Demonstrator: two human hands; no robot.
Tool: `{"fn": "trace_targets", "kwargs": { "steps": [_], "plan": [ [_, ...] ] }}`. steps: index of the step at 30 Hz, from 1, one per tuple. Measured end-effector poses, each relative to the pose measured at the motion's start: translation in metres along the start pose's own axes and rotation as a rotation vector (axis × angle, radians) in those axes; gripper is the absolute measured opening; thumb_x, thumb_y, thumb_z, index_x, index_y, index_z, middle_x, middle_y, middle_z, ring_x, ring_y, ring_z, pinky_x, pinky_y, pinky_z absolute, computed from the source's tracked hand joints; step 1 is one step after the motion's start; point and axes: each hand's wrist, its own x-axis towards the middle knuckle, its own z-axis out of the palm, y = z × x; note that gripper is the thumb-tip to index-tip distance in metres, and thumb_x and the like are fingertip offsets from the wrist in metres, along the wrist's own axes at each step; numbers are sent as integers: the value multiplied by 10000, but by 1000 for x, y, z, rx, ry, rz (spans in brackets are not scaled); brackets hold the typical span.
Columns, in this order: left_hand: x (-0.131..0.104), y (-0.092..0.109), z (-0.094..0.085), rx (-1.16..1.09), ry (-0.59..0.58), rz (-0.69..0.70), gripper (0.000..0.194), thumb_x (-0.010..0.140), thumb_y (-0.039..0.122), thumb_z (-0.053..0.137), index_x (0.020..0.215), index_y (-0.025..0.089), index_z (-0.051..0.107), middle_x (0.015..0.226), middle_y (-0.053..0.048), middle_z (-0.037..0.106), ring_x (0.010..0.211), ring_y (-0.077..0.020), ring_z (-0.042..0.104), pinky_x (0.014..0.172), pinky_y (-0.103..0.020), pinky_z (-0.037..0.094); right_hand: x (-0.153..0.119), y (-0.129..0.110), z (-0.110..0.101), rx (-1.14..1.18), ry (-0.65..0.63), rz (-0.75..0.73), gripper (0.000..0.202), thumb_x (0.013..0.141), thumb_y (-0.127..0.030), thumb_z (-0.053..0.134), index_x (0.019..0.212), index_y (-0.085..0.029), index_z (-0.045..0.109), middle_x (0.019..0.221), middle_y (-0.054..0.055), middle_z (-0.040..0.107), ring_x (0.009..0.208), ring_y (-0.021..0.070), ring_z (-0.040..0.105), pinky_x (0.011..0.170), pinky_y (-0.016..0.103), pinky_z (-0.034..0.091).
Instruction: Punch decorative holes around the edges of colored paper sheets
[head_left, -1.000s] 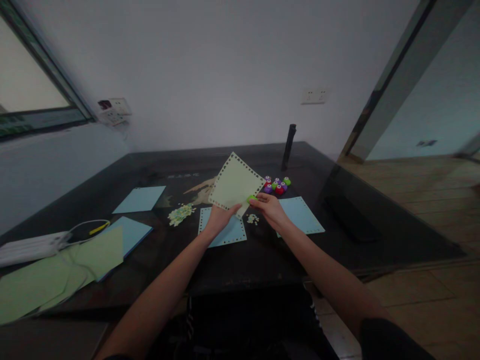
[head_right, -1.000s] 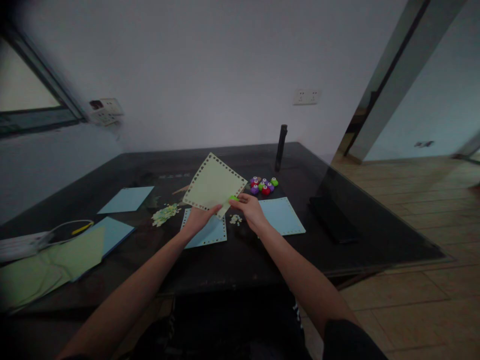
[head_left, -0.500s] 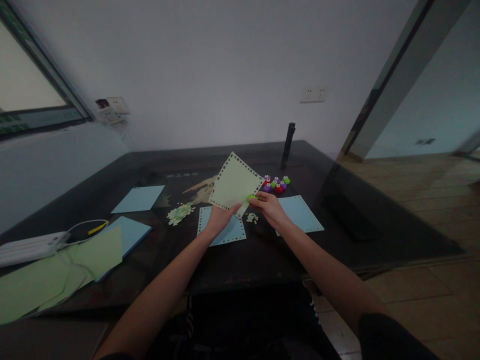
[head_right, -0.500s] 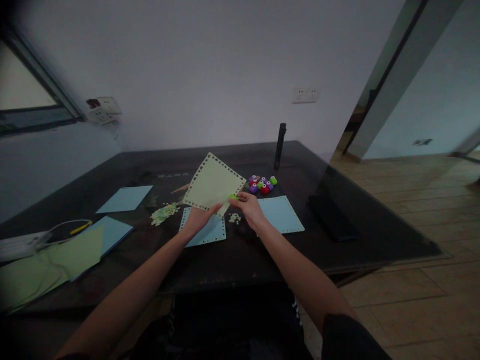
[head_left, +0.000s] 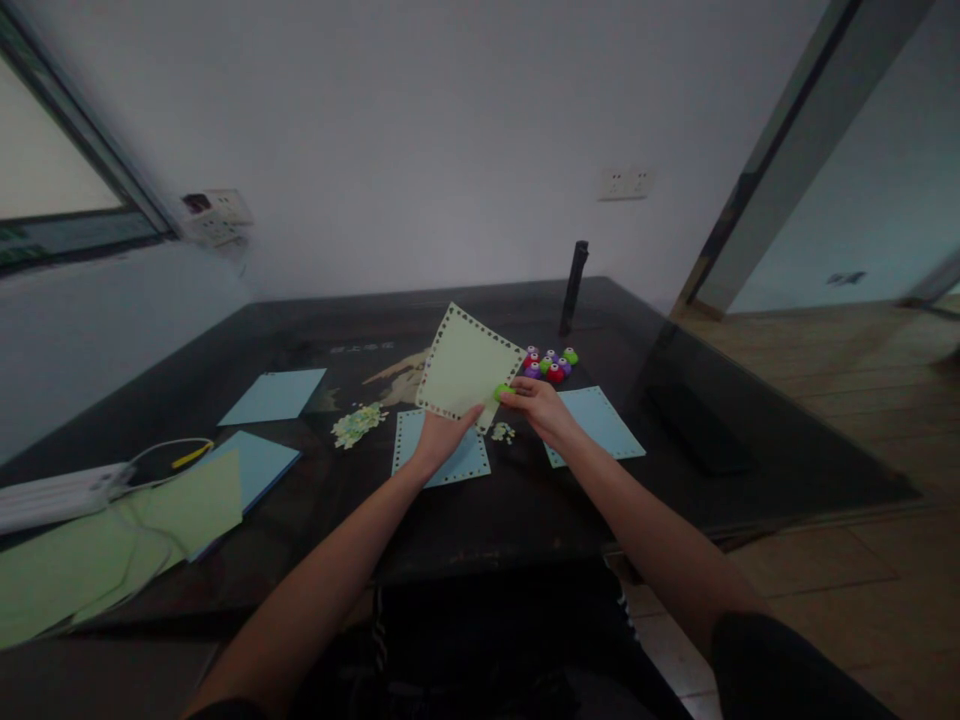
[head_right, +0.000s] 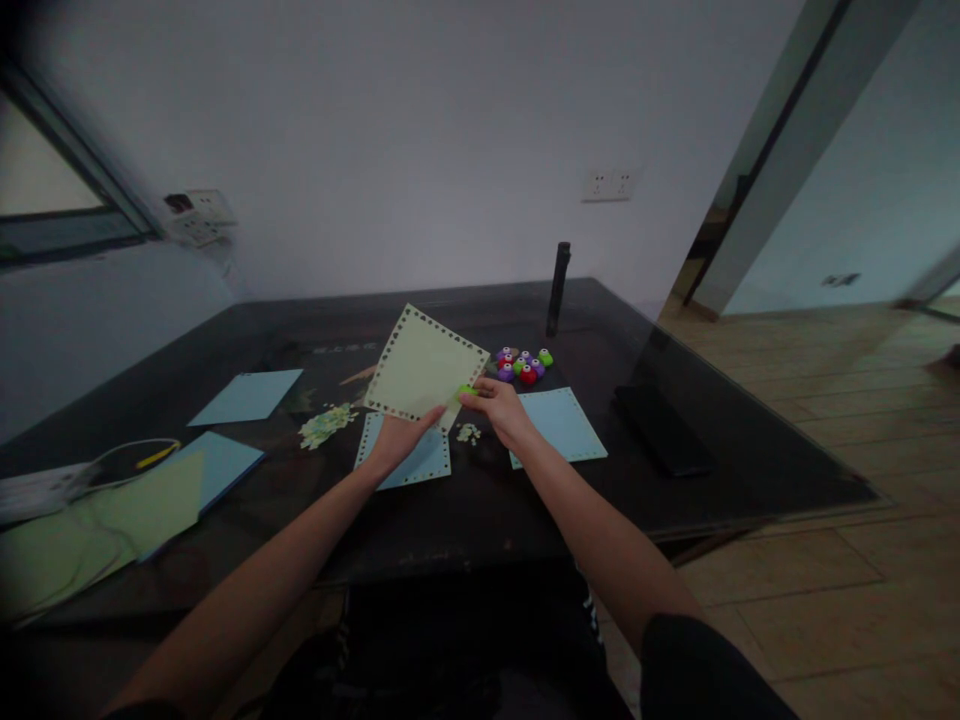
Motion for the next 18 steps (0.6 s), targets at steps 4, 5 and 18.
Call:
{"fn": "trace_targets", "kwargs": {
  "steps": [4, 5, 18],
  "plan": [
    [-2, -1, 3, -23, -8, -15, 527, 743, 213, 633, 1255, 191, 512, 1197, -77, 625, 1260, -217, 447, 1125, -411, 235, 1, 0, -2, -5, -2, 14, 323, 431, -273, 844, 660, -173, 640, 671, -11, 660, 629, 127, 595, 702, 286, 466],
    [-3, -3, 4, -27, -17, -10, 514, 751, 217, 625, 1253, 195, 516, 1183, -70, 633, 1247, -214, 461, 1120, -407, 248, 2, 0, -2, -5, -2, 14, 323, 429, -275, 846, 652, -171, 637, 667, -11, 656, 624, 126, 593, 702, 286, 466],
    [-10, -2, 12, -196, -155, -107, 342, 807, 329, 556, 1095, 157, 620, 917, -85, 716, 759, -239, 681, 834, -429, 515, 0, 0, 1, -17, -44, -1, 333, 452, -289, 847, 710, -166, 676, 717, 9, 684, 649, 137, 613, 709, 285, 478]
  ]
}}
